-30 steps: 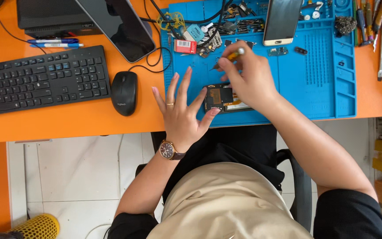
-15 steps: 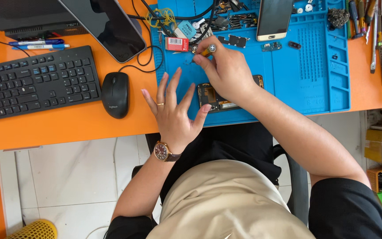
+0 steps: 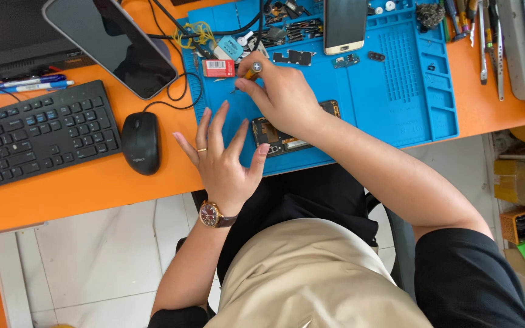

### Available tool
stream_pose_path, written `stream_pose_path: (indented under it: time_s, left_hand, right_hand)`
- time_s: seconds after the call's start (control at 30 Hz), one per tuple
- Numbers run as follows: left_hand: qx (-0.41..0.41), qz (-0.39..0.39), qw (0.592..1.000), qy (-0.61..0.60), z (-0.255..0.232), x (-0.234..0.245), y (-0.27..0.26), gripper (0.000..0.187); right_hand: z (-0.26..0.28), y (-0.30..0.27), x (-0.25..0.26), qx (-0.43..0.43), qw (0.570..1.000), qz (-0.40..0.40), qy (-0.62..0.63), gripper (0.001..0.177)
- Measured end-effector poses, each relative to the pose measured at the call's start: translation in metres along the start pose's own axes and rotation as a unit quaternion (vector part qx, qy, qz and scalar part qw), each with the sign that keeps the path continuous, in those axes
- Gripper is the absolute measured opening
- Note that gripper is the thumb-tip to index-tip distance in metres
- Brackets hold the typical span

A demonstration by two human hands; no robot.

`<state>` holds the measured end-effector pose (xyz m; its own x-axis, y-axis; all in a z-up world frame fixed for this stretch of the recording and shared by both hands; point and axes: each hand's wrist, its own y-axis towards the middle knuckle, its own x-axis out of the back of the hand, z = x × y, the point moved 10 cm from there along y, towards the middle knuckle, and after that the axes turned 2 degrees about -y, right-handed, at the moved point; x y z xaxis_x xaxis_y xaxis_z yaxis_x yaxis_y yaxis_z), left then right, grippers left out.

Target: The person uses a screwdriver to work on the internal components of a disassembled smartphone placed on a blue mat. They also briefly use a calculator app on a tablet to perform calculations.

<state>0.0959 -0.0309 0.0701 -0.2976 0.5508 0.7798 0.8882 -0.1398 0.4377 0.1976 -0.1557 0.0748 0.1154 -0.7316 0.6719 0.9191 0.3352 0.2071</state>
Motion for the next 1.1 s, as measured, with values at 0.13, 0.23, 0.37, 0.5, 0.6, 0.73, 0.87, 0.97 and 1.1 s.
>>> stream_pose_path:
  time_s: [0.13,0.23,0.37,0.5,0.6,0.73,0.87,0.97,1.1]
  left_hand:
    - [-0.017,-0.003,1.000,0.009,-0.004,0.001,-0.001,0.063]
    - [-0.012,-0.009,1.000,0.013,-0.002,0.004,-0.001,0.061]
    - [0.012,-0.018,0.999,-0.027,0.002,0.004,0.001,0.066]
    - [0.025,-0.023,0.996,-0.081,0.009,0.006,0.000,0.064]
    - [-0.006,0.011,0.993,-0.118,0.008,0.007,0.001,0.043]
    - [-0.041,0.001,0.988,-0.152,0.010,0.004,-0.012,0.030]
    - [-0.023,0.019,0.990,-0.136,0.018,-0.001,-0.018,0.010]
    - [-0.012,0.021,0.990,-0.141,0.017,0.001,-0.016,0.007]
    - [-0.016,-0.001,0.988,-0.154,0.017,0.002,-0.015,0.011]
  right_hand:
    - [-0.001,0.003,-0.001,-0.001,0.999,-0.019,-0.037,0.021]
    - [0.001,0.002,-0.005,-0.005,1.000,-0.009,-0.017,0.026]
    - [0.010,-0.013,0.014,-0.007,1.000,-0.016,0.016,0.020]
    - [0.027,-0.043,0.029,-0.053,0.981,0.005,0.186,0.016]
    - [0.017,-0.068,0.020,-0.140,0.950,-0.024,0.280,0.018]
    - [0.016,-0.086,0.021,-0.104,0.937,-0.065,0.326,0.022]
    - [0.011,-0.090,0.017,-0.131,0.944,-0.040,0.300,0.033]
    - [0.016,-0.090,0.017,-0.122,0.946,-0.044,0.298,0.033]
    - [0.018,-0.091,0.014,-0.105,0.935,-0.045,0.336,0.030]
